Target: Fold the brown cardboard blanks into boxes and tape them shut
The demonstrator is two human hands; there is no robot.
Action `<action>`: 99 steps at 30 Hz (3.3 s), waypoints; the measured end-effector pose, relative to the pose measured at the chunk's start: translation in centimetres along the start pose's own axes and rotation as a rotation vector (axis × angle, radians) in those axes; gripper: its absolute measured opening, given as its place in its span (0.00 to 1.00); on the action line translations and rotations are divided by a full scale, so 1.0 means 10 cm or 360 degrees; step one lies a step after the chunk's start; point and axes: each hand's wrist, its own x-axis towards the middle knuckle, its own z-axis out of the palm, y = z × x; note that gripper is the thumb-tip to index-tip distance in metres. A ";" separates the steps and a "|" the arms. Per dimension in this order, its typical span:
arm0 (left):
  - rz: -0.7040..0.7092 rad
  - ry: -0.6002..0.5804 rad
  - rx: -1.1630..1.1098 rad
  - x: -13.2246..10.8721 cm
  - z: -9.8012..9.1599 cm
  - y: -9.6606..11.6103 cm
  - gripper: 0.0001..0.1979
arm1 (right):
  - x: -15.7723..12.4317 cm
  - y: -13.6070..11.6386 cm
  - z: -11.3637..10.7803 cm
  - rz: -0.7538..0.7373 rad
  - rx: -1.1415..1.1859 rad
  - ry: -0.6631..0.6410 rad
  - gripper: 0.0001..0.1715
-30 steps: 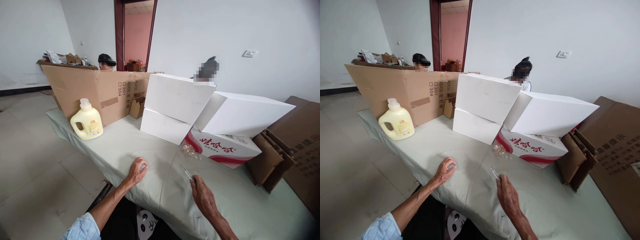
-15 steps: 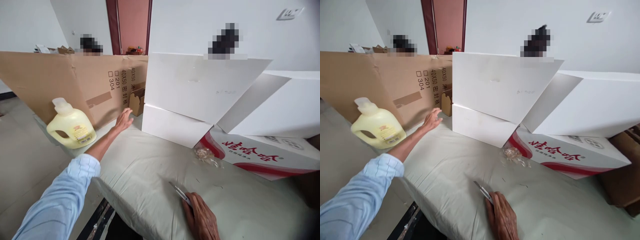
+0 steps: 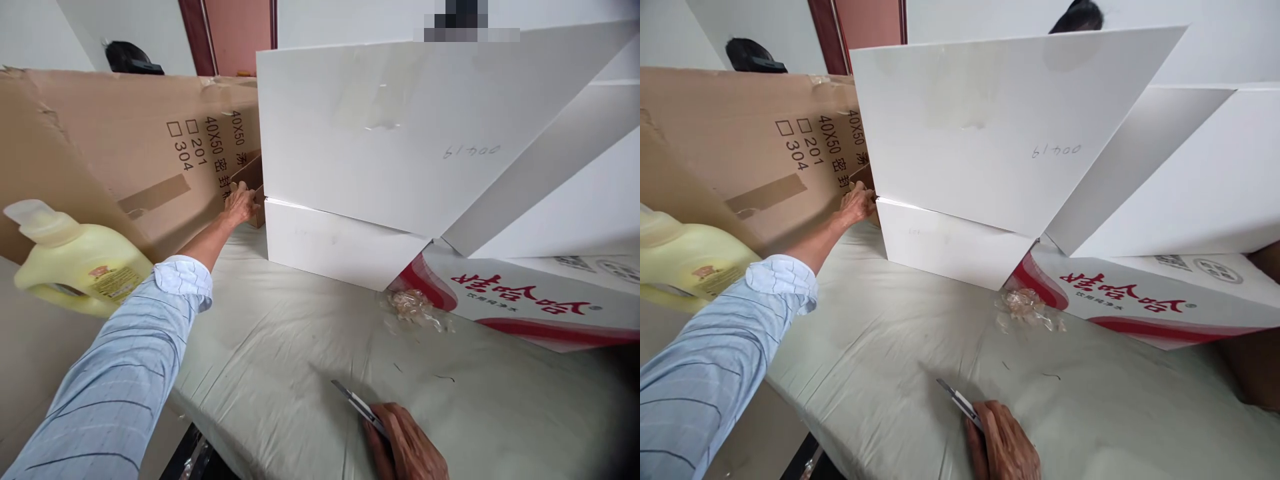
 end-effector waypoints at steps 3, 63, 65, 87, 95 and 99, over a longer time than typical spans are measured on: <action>-0.0083 0.0025 0.0033 -0.19 -0.09 0.04 0.12 | 0.04 -0.01 0.02 -0.0049 -0.0042 0.0122 0.07; -0.0163 -0.0585 -0.1747 -4.64 -0.65 0.77 0.41 | -0.41 -0.67 -0.36 0.0157 0.0790 -0.0072 0.50; -0.0153 -0.0595 -0.1753 -4.65 -0.66 0.81 0.41 | -0.42 -0.70 -0.42 0.0148 0.0770 -0.0033 0.49; 0.0413 -0.0430 -0.1215 -4.75 -1.30 1.06 0.34 | -0.07 -1.13 -1.56 0.0769 0.1093 -0.0085 0.42; 0.0350 -0.0312 -0.1564 -4.72 -1.16 1.12 0.41 | 0.23 -1.00 -1.66 0.0943 0.1145 -0.0266 0.47; 0.0366 -0.0245 -0.1692 -4.66 -1.08 1.11 0.50 | 0.41 -0.91 -1.66 0.1001 0.1167 -0.0297 0.47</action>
